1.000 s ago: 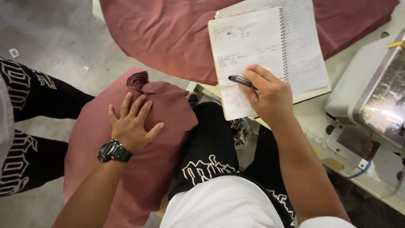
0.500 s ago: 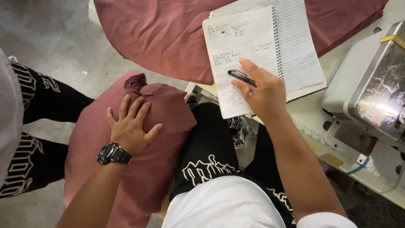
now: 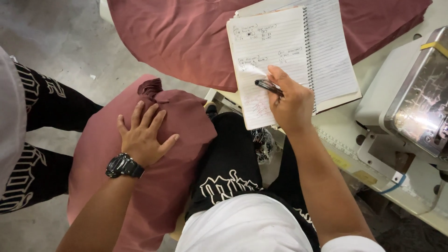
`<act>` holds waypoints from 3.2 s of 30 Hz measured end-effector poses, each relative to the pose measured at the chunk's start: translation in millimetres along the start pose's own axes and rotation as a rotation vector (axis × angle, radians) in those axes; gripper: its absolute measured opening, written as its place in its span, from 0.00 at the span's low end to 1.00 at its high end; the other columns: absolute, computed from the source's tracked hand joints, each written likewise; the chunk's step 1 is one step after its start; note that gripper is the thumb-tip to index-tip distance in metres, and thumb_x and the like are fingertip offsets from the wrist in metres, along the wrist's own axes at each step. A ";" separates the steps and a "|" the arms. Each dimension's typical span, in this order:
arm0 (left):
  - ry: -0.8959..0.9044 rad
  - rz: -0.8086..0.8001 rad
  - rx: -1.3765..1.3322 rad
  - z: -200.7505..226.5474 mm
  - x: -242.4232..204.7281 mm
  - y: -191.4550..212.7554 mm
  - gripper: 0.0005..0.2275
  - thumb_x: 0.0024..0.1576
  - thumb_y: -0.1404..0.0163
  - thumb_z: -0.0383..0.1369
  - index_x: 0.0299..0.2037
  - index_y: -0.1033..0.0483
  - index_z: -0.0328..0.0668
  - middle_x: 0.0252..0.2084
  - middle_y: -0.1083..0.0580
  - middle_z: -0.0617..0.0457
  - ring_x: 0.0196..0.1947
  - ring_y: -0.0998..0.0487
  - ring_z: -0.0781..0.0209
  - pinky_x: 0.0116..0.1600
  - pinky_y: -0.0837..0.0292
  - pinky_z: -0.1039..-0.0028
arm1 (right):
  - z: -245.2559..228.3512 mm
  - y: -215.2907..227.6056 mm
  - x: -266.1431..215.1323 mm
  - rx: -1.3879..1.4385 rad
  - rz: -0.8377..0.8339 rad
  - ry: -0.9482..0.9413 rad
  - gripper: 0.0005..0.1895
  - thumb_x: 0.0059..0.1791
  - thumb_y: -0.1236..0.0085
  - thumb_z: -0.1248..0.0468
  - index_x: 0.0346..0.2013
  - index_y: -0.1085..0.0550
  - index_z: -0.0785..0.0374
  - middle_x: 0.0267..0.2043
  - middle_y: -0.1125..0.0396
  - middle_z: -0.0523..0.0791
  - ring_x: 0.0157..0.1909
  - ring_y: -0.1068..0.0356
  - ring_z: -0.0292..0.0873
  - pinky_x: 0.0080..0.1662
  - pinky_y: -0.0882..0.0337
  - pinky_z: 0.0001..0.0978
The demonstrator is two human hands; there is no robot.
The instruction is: A person sits on the floor of a sewing factory and writes notes in a spiral notebook while handling fabric samples.
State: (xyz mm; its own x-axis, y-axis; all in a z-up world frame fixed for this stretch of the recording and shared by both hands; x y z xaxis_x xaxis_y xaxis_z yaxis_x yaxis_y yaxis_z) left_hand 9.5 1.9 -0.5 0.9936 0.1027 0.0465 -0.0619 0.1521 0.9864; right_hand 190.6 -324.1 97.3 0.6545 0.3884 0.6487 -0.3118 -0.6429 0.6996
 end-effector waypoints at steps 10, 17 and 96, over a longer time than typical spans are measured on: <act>-0.033 0.234 0.160 -23.4 -8.2 -51.6 0.30 0.53 0.54 0.66 0.61 0.26 0.65 0.56 0.24 0.59 0.62 0.26 0.52 0.56 0.32 0.53 | -2.9 -1.0 -5.2 0.120 0.098 -0.149 0.10 0.50 0.31 0.67 0.44 0.19 0.52 0.34 0.22 0.42 0.39 0.22 0.49 0.42 0.24 0.38; -0.109 0.423 0.179 -5.5 -3.7 -11.3 0.27 0.51 0.50 0.64 0.53 0.19 0.64 0.50 0.22 0.62 0.56 0.22 0.56 0.54 0.25 0.63 | -4.8 2.1 -5.8 0.127 0.081 -0.067 0.06 0.52 0.33 0.70 0.41 0.18 0.55 0.31 0.23 0.46 0.34 0.21 0.51 0.40 0.24 0.37; -0.010 0.673 -0.904 78.0 157.0 79.5 0.04 0.62 0.50 0.20 0.40 0.31 0.37 0.35 0.33 0.55 0.30 0.36 0.65 0.37 0.35 0.75 | -6.4 26.8 0.5 0.036 -0.022 -0.077 0.11 0.44 0.32 0.78 0.41 0.18 0.71 0.48 0.22 0.51 0.48 0.21 0.45 0.43 0.23 0.30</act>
State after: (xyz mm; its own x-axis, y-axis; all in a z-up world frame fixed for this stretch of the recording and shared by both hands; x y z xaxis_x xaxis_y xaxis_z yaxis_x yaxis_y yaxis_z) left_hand 167.9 -46.5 97.5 0.7327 0.4253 0.5312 -0.6269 0.7256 0.2838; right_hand 178.2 -336.9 118.4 0.7122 0.3518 0.6075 -0.2727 -0.6587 0.7012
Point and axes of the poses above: each hand's wrist, its own x-axis towards the middle knuckle, its own y-axis out of the back of the hand, z = x × y, the point moved 1 cm from there along x, towards the middle knuckle
